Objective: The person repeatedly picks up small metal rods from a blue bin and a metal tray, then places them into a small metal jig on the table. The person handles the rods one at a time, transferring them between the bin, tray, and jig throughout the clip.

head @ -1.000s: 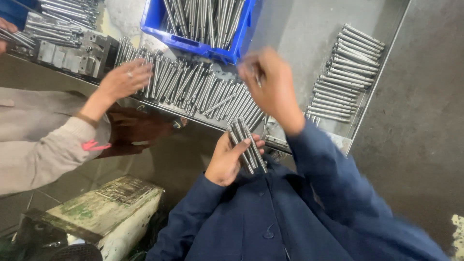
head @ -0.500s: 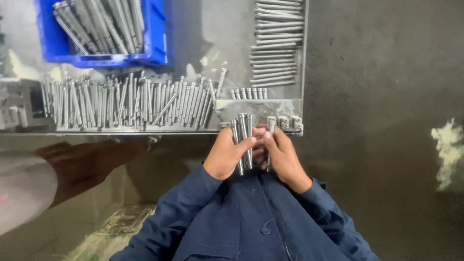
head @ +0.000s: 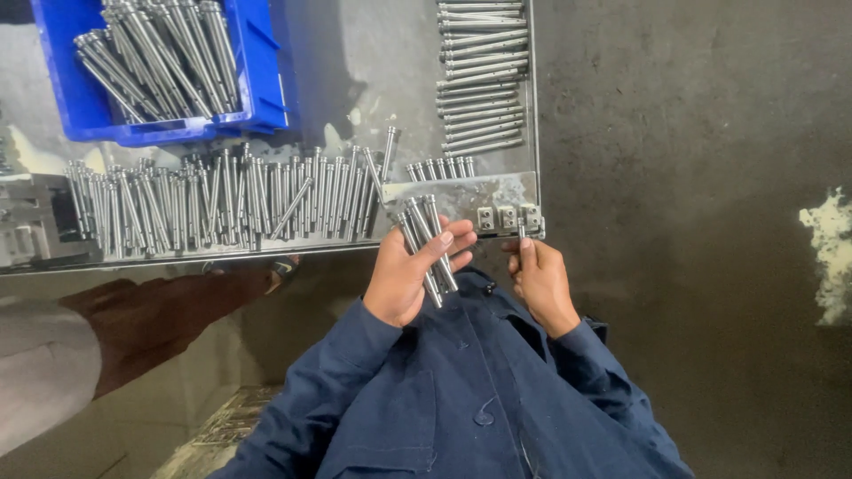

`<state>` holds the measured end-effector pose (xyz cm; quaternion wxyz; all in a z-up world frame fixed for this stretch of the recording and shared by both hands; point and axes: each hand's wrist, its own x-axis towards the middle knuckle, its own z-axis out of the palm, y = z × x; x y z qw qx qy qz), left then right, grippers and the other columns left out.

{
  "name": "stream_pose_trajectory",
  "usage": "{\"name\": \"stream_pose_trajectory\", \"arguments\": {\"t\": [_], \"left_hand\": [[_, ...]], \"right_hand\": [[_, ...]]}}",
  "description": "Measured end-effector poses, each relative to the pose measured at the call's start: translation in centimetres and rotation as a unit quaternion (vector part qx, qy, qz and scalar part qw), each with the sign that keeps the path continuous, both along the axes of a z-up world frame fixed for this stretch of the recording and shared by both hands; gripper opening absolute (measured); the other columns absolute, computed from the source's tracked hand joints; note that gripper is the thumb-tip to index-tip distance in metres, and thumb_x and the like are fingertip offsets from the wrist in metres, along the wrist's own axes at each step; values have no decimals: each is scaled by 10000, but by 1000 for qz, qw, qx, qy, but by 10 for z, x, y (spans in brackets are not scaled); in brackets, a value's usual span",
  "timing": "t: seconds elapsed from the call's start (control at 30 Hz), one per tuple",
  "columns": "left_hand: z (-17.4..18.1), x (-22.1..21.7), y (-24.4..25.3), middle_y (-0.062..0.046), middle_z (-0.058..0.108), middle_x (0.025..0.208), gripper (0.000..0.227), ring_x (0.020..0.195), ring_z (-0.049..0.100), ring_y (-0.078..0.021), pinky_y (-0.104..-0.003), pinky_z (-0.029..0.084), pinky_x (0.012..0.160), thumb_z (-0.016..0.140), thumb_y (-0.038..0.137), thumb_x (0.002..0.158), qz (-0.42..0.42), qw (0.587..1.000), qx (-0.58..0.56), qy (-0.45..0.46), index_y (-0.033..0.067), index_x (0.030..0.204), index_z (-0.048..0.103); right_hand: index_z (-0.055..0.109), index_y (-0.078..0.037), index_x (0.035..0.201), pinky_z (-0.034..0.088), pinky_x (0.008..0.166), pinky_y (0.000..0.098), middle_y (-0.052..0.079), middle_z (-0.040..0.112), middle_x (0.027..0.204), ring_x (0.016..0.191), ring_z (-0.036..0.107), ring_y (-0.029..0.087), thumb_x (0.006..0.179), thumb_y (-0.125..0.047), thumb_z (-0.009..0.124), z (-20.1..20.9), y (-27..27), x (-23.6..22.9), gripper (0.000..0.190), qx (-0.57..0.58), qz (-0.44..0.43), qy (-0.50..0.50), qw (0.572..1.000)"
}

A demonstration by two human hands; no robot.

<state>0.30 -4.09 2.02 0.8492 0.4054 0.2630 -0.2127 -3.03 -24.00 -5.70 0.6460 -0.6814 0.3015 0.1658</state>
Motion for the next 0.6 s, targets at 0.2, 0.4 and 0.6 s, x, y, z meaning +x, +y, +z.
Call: {"name": "stream_pose_trajectory", "arguments": {"t": [0.2,0.4,0.6], "left_hand": [[0,-1,9,-309,697,1208,316,1120,700,-424,-596,601,929,697,2,928,35,999,-10,20,-61,1191,533],[-8,-2,22,-295,719,1151,281,1071,719,-426,-602,615,910,693,-6,931,86,996,-6,22,-59,1167,551],[-8,1,22,-294,728,1123,243,1030,732,-428,-595,628,867,666,-31,943,113,993,-8,16,-66,1155,553]], "right_hand": [[624,95,1007,274,266,170,-46,286,621,392,296,13,1122,-136,349,-4,7,0,377,62,-34,-6,997],[621,-90,778,494,502,331,44,684,618,504,599,238,1101,-361,372,52,2,16,490,-155,234,-310,908],[505,-109,1118,553,703,477,128,766,914,794,733,377,1111,-323,465,135,39,69,218,-329,273,-334,840]]}}
